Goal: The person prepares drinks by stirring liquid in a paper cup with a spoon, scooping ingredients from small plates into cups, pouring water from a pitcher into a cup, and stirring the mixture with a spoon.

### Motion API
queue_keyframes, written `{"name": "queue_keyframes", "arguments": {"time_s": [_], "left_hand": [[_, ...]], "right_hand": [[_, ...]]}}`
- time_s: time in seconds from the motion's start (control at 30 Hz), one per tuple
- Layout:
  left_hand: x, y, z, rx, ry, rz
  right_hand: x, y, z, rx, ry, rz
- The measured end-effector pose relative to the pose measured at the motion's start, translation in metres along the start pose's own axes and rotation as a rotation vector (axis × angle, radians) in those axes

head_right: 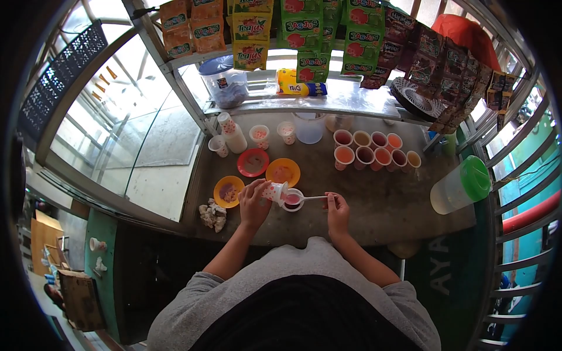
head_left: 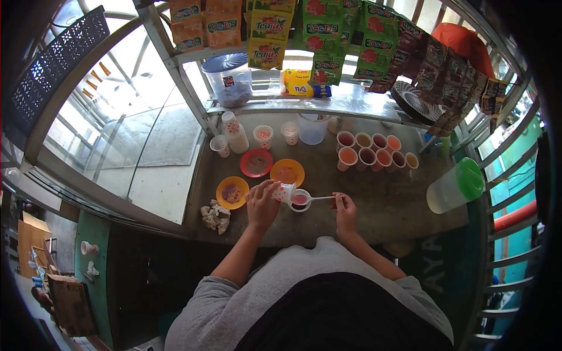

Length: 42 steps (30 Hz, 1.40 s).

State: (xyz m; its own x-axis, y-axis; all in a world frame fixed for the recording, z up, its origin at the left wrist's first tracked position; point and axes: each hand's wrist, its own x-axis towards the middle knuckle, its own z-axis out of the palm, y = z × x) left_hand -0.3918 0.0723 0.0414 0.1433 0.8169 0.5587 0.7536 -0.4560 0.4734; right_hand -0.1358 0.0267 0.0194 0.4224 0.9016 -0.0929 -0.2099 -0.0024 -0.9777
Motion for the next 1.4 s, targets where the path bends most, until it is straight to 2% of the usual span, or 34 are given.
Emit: {"name": "queue_keyframes", "arguments": {"time_s": [0.17,0.23,0.37,0.83,1.27,1.4], "left_hand": [[-0.001,-0.001,0.001,0.002,0.010,-0.003],[0.000,0.000,0.000,-0.003,0.018,0.000],[0.000,0.001,-0.001,-0.011,0.027,0.011],[0.001,0.000,-0.003,0.033,0.015,0.054],[0.005,0.001,-0.004,0.025,0.036,0.059],[0.006,0.001,-0.003,0.010,0.041,0.044]], "right_hand": [[0.000,-0.003,0.000,0.011,-0.001,0.035],[0.000,-0.005,0.000,-0.061,-0.026,-0.130],[-0.004,-0.017,0.003,-0.149,-0.031,-0.225],[-0.001,0.011,-0.003,0.007,0.000,0.063],[-0.001,0.006,-0.002,0.022,0.017,0.070],[-0.004,-0.007,0.000,-0.048,-0.011,-0.087]]}}
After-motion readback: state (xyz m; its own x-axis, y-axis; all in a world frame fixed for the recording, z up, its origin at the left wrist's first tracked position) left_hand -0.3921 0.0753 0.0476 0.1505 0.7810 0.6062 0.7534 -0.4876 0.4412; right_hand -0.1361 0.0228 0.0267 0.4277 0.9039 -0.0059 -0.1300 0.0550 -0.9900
